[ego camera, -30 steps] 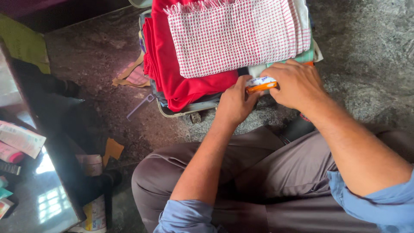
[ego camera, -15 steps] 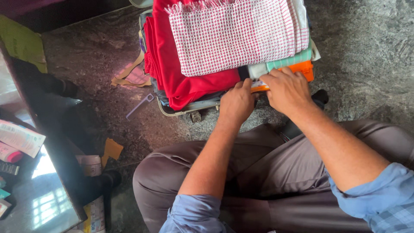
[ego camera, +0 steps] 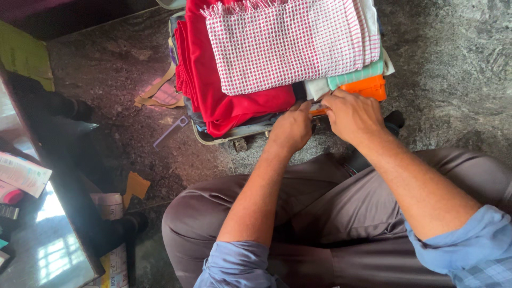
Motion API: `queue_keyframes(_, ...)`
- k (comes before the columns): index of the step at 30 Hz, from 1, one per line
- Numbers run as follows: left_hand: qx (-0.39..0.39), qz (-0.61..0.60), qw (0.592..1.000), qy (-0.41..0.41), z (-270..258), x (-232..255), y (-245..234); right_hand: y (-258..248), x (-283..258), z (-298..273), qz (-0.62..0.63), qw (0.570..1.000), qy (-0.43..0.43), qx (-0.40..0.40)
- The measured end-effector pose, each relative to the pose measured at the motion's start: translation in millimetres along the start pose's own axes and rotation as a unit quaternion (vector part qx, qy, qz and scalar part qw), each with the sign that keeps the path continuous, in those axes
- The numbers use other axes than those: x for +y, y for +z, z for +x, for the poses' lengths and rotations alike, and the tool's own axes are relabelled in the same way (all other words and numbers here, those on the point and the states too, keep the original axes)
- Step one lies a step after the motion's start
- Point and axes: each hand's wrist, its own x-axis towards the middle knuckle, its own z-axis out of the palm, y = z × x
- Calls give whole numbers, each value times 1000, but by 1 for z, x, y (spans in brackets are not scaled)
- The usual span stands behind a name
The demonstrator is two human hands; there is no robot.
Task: The person folds a green cloth and a red-and-white checkered cloth, then places them into an open suitcase. They also pack a small portable fan into an orange case and place it in the suitcase, followed by several small boxes and tubes.
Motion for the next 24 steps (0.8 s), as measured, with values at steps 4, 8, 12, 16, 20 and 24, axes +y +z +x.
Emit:
queue_keyframes(4, 31, 8, 999, -31, -2, 10, -1, 3, 1, 1, -11, 1000, 4, -10)
queue_keyframes(8, 12, 32, 995, -92, -3, 16, -1, 3, -1, -3, 0, 1000, -1, -18)
queue_keyframes(12, 56, -5, 997, -61, 3, 13, 3, -2, -5, -8, 4, 999, -34, -36)
queue_keyframes(16, 30, -22, 997, -65, 3, 8, 7, -5, -5, -11, 8, 992, 16, -122)
queue_keyframes(20, -17, 30, 998, -49, 5, 13, 4, -7, -1, -8, 26, 988, 29, -148)
queue_keyframes(24, 31, 103, 993, -49, -7, 25, 3, -11, 4, -6, 46, 986, 47, -155)
